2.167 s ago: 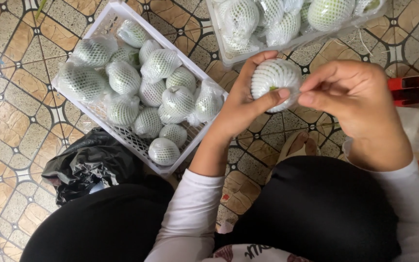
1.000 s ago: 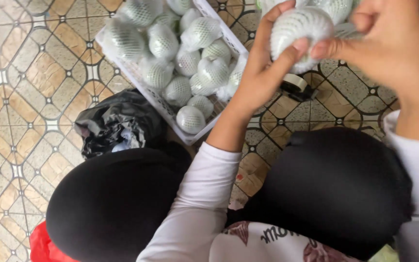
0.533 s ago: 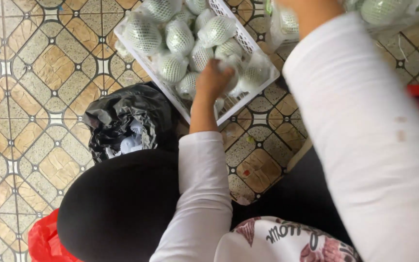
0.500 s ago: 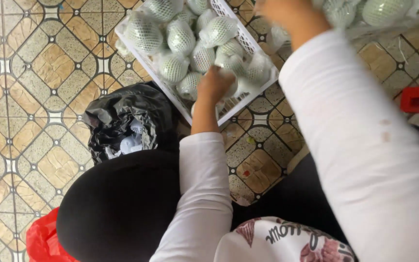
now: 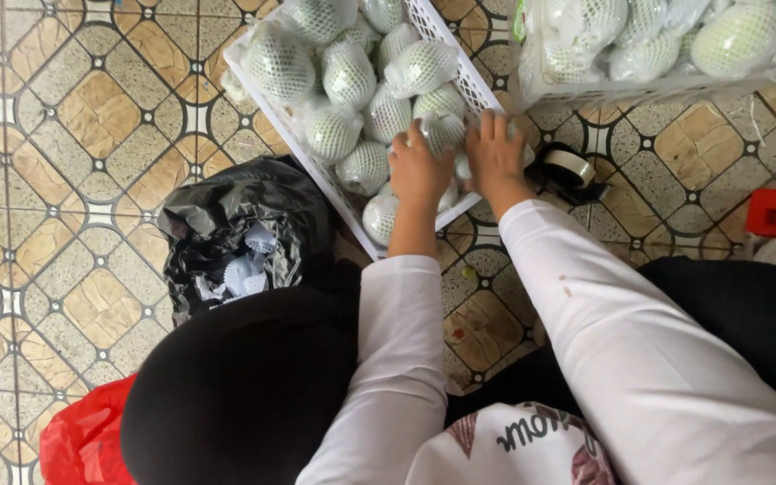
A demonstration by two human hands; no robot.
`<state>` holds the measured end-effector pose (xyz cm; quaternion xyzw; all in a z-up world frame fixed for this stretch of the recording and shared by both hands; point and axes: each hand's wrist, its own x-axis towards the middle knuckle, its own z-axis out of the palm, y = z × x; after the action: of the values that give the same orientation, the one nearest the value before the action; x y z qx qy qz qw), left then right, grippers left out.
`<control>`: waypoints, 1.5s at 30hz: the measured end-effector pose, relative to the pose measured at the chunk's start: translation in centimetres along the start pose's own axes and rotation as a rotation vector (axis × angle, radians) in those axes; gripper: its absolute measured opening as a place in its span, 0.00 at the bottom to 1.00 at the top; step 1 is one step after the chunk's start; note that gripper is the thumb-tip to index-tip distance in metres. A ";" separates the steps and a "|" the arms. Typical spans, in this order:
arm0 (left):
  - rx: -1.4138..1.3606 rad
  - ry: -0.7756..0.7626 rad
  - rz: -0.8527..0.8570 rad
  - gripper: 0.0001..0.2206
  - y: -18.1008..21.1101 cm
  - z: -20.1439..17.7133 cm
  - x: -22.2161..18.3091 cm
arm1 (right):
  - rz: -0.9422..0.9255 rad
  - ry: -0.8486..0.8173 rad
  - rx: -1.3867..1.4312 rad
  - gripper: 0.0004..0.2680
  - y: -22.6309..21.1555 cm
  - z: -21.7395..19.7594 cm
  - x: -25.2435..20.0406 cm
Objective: Wrapping individual guavas in protective foam netting and packing them into a plastic crate.
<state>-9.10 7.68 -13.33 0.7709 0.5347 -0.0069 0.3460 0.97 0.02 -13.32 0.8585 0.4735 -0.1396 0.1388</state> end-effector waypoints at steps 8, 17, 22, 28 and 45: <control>-0.780 0.247 -0.049 0.21 -0.9 0.6 2.7 | -0.019 0.089 0.210 0.30 2.6 -2.0 -0.4; -1.786 -0.973 -0.335 0.61 12.1 -8.4 -5.0 | -0.279 -0.016 1.090 0.24 9.8 -25.5 -7.6; -2.387 -1.056 0.311 0.36 16.3 -10.9 -8.8 | -0.152 0.484 0.948 0.18 11.0 -30.4 -16.4; -2.302 -0.797 0.537 0.40 18.2 -12.4 -13.4 | -0.068 0.414 1.047 0.10 11.0 -28.6 -21.2; -1.166 0.195 0.996 0.39 18.7 -12.4 -16.7 | -0.367 0.598 1.043 0.14 15.5 -29.1 -25.1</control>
<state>-5.22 -2.85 12.30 0.6109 0.0702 0.5003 0.6095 4.49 -16.57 24.46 0.7198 0.5011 -0.1278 -0.4631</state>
